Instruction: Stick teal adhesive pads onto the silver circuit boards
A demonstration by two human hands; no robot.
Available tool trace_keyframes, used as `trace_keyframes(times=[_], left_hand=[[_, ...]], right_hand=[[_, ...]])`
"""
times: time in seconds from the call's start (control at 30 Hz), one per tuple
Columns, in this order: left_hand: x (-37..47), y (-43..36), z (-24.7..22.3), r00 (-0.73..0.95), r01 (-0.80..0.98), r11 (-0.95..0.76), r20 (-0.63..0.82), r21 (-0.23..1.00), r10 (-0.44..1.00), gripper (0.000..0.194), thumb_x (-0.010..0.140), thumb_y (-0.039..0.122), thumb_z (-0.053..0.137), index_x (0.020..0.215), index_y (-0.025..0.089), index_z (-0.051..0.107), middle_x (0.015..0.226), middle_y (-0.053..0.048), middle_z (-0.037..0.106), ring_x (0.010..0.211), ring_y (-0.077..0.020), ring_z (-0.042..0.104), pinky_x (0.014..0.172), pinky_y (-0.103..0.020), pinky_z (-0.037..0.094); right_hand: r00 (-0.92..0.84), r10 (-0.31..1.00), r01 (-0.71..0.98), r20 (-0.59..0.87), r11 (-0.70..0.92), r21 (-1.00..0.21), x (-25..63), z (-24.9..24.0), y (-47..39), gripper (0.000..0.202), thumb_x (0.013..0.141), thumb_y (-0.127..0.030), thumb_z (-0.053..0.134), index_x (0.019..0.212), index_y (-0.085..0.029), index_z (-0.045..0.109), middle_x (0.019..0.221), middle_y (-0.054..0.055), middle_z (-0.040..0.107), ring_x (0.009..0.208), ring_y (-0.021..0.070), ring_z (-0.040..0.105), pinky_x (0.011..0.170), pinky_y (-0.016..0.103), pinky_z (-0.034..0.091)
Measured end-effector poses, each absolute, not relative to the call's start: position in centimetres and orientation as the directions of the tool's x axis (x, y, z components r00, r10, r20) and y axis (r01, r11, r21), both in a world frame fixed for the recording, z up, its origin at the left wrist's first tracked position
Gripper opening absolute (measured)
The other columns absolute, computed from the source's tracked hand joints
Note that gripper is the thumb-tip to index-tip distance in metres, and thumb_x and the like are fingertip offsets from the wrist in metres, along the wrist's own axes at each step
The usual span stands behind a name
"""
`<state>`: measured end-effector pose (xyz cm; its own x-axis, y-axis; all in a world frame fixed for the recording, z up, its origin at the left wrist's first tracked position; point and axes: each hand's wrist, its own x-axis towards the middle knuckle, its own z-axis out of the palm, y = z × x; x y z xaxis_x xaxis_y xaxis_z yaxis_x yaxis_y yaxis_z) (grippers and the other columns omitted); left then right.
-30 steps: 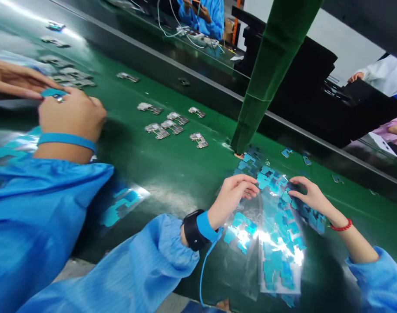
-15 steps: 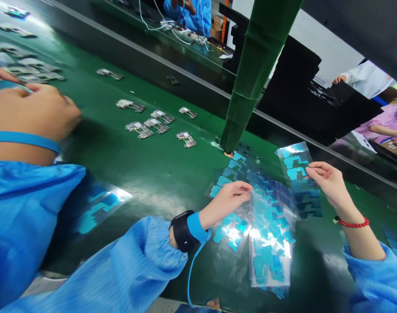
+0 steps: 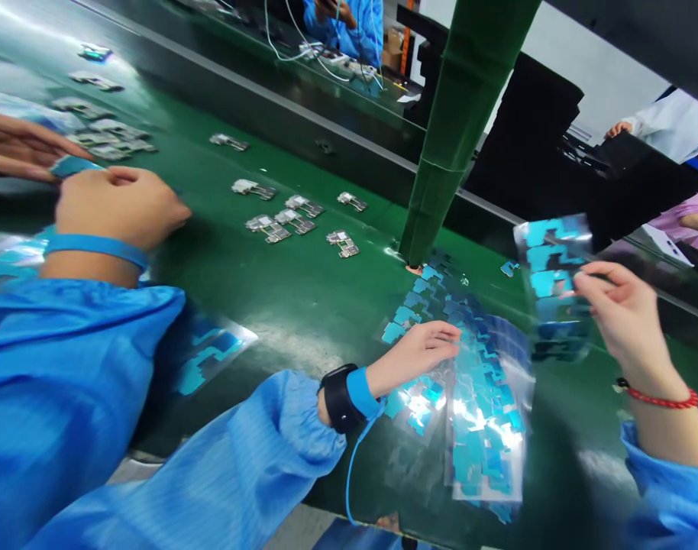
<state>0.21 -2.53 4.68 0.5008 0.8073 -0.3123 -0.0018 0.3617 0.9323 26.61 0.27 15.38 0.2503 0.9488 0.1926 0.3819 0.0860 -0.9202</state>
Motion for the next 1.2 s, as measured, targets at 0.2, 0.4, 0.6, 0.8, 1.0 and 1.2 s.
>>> trace_keyframes(times=[0.2, 0.4, 0.6, 0.8, 1.0, 1.2], left_hand=[[0.0, -2.9, 4.9, 0.494, -0.25, 0.268, -0.115, 0.93, 0.862, 0.047, 0.08, 0.033, 0.068, 0.123, 0.021, 0.054, 0.138, -0.012, 0.054, 0.127, -0.0238, 0.05, 0.102, -0.038, 0.042], [0.3, -2.9, 5.0, 0.475, -0.235, 0.446, -0.298, 0.864, 0.828, 0.016, 0.075, 0.022, 0.07, 0.088, 0.014, 0.067, 0.074, -0.005, 0.07, 0.071, -0.0146, 0.067, 0.071, -0.029, 0.052], [0.6, -2.8, 4.9, 0.397, -0.246, 0.468, -0.352, 0.849, 0.848, 0.008, 0.077, 0.011, 0.064, 0.085, 0.013, 0.066, 0.066, -0.001, 0.066, 0.064, -0.0111, 0.065, 0.062, -0.022, 0.051], [0.9, -3.1, 4.8, 0.396, -0.273, 0.461, -0.337, 0.845, 0.854, 0.01, 0.078, 0.01, 0.064, 0.085, 0.012, 0.069, 0.07, -0.002, 0.068, 0.065, -0.0089, 0.063, 0.067, -0.021, 0.049], [0.6, -3.1, 5.0, 0.425, -0.283, 0.484, -0.344, 0.828, 0.837, 0.012, 0.075, 0.011, 0.068, 0.086, 0.012, 0.072, 0.079, -0.005, 0.072, 0.073, -0.0106, 0.065, 0.073, -0.023, 0.049], [0.4, -2.8, 5.1, 0.59, -0.406, 0.626, -0.333, 0.666, 0.736, 0.018, 0.08, 0.005, 0.06, 0.095, 0.014, 0.065, 0.097, -0.009, 0.075, 0.09, -0.0135, 0.07, 0.09, -0.028, 0.049]], right_hand=[[0.088, 0.996, 0.195, 0.022, 0.004, -0.981, 24.3, 13.9, 1.2, 0.027, 0.074, -0.044, 0.076, 0.08, -0.022, 0.061, 0.066, 0.0, 0.061, 0.082, 0.0193, 0.069, 0.053, 0.021, 0.053], [0.032, 0.999, 0.237, -0.036, -0.043, -0.971, 21.1, 7.3, 2.5, 0.034, 0.081, -0.05, 0.066, 0.095, -0.021, 0.057, 0.094, 0.01, 0.071, 0.095, 0.027, 0.069, 0.068, 0.036, 0.059], [-0.015, 0.892, 0.61, 0.452, 0.367, -0.703, 21.3, 7.6, -0.3, 0.041, 0.084, -0.033, 0.067, 0.122, -0.027, 0.054, 0.136, 0.008, 0.054, 0.127, 0.0246, 0.049, 0.108, 0.045, 0.038], [-0.459, 0.81, 0.639, 0.366, 0.587, -0.497, 20.3, 6.6, -4.3, 0.019, 0.09, -0.026, 0.062, 0.109, -0.024, 0.064, 0.108, 0.007, 0.07, 0.101, 0.0228, 0.066, 0.097, 0.043, 0.05], [-0.458, 0.824, 0.662, 0.333, 0.566, -0.491, 20.4, 6.0, -4.0, 0.018, 0.091, -0.031, 0.059, 0.105, -0.023, 0.065, 0.103, 0.008, 0.071, 0.095, 0.0237, 0.067, 0.087, 0.04, 0.055], [-0.377, 0.895, 0.7, 0.238, 0.444, -0.56, 21.3, 6.7, -4.3, 0.015, 0.09, -0.036, 0.059, 0.094, -0.023, 0.066, 0.095, 0.007, 0.072, 0.088, 0.0239, 0.068, 0.084, 0.039, 0.055]])
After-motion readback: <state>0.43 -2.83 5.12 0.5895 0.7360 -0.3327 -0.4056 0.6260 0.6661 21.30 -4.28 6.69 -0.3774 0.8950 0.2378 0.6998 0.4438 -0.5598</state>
